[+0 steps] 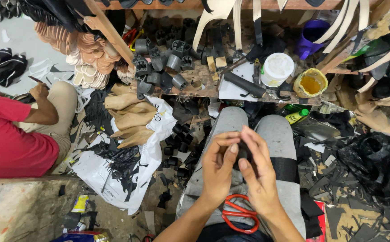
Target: The person wraps a black rubber sheet around a small cylindrical shoe part and uses red-handled scissors to trim the excess material. They repeatedly adjust the sheet and cut along the edges to fit the part.
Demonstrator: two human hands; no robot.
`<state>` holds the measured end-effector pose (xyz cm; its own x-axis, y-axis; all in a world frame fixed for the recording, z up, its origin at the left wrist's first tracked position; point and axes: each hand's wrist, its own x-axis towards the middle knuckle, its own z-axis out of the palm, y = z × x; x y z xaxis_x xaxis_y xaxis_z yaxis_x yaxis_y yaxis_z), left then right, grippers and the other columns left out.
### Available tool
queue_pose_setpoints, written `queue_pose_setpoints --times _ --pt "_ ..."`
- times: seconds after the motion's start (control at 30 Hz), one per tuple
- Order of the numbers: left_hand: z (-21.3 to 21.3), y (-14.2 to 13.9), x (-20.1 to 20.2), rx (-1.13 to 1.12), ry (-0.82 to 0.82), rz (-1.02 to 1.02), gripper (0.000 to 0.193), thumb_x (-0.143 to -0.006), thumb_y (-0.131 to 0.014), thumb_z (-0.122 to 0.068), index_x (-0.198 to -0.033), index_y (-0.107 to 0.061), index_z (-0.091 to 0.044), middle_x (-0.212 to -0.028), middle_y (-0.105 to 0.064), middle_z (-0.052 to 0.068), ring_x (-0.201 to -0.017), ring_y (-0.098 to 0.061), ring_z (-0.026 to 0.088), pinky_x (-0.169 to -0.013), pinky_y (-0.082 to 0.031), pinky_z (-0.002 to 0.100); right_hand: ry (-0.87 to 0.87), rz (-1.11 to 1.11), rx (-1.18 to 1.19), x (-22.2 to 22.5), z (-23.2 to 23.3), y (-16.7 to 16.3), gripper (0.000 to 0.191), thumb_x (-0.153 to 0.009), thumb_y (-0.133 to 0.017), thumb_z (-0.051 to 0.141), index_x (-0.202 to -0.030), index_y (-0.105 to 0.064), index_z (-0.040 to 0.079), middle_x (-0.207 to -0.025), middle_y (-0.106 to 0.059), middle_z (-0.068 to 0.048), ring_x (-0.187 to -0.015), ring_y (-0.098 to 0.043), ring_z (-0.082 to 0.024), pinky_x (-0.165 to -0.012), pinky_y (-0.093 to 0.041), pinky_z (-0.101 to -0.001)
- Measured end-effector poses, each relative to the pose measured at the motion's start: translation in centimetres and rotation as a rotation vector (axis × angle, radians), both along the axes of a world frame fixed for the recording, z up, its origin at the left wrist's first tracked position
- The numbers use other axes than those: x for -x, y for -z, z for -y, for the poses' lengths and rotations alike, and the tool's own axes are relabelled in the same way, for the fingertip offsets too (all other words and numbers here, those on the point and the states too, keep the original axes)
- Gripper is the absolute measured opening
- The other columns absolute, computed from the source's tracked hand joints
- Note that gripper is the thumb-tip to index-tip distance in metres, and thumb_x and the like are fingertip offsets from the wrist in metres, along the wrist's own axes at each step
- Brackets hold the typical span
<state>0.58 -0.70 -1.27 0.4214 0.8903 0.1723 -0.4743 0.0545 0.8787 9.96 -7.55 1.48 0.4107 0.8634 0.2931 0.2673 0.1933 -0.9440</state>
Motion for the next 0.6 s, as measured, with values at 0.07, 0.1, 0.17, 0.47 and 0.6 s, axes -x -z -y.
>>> queue_pose_setpoints --times 0.07,0.1,0.17,0.47,0.6 --pt "-0.5 0.1 0.0 0.052 0.057 -0.007 0.008 -0.103 -0.061 -0.004 -0.111 -0.061 -0.001 -0.128 -0.064 0.009 -0.115 -0.062 0.013 -0.101 -0.05 0.027 -0.053 0.109 0.033 -0.4 0.1 -0.3 0.051 -0.1 -0.057 0.011 -0.15 -0.05 0.0 -0.159 -0.044 -0.018 -0.15 -0.043 -0.032 -0.124 -0.031 -0.0412" --pt "-0.6 0.2 0.1 0.083 0.085 -0.015 0.008 -0.102 -0.062 -0.004 -0.109 -0.059 -0.002 -0.127 -0.065 0.009 -0.114 -0.062 0.014 -0.1 -0.05 0.027 -0.076 0.132 0.039 -0.6 0.1 -0.4 0.054 -0.098 -0.058 0.01 -0.15 -0.049 0.0 -0.158 -0.046 -0.018 -0.149 -0.044 -0.033 -0.123 -0.032 -0.0408" --pt "-0.4 0.4 0.2 0.093 0.031 -0.041 0.008 -0.102 -0.064 -0.005 -0.109 -0.06 -0.001 -0.123 -0.067 0.011 -0.112 -0.063 0.015 -0.099 -0.051 0.027 -0.114 0.178 0.056 -1.1 0.0 -0.8 0.058 -0.094 -0.06 0.009 -0.151 -0.047 0.001 -0.156 -0.048 -0.019 -0.148 -0.046 -0.034 -0.122 -0.034 -0.0398" --pt "-1.4 1.4 0.7 0.389 0.212 -0.075 0.018 -0.104 -0.059 -0.023 -0.113 -0.056 -0.008 -0.112 -0.06 0.001 -0.098 -0.056 0.006 -0.08 -0.049 0.024 -0.146 0.59 0.089 -3.4 -0.7 -1.9 0.062 -0.072 -0.077 0.014 -0.132 -0.063 0.005 -0.143 -0.057 -0.012 -0.132 -0.049 -0.04 -0.109 -0.041 -0.0442" --pt "-1.3 1.9 0.5 0.274 0.186 -0.016 0.019 -0.106 -0.06 -0.022 -0.113 -0.055 -0.006 -0.11 -0.062 0.003 -0.102 -0.057 0.007 -0.089 -0.048 0.022 -0.208 0.341 0.105 -3.4 -0.8 -1.3 0.054 -0.084 -0.071 0.015 -0.135 -0.061 0.002 -0.146 -0.057 -0.012 -0.137 -0.05 -0.034 -0.113 -0.039 -0.0427"
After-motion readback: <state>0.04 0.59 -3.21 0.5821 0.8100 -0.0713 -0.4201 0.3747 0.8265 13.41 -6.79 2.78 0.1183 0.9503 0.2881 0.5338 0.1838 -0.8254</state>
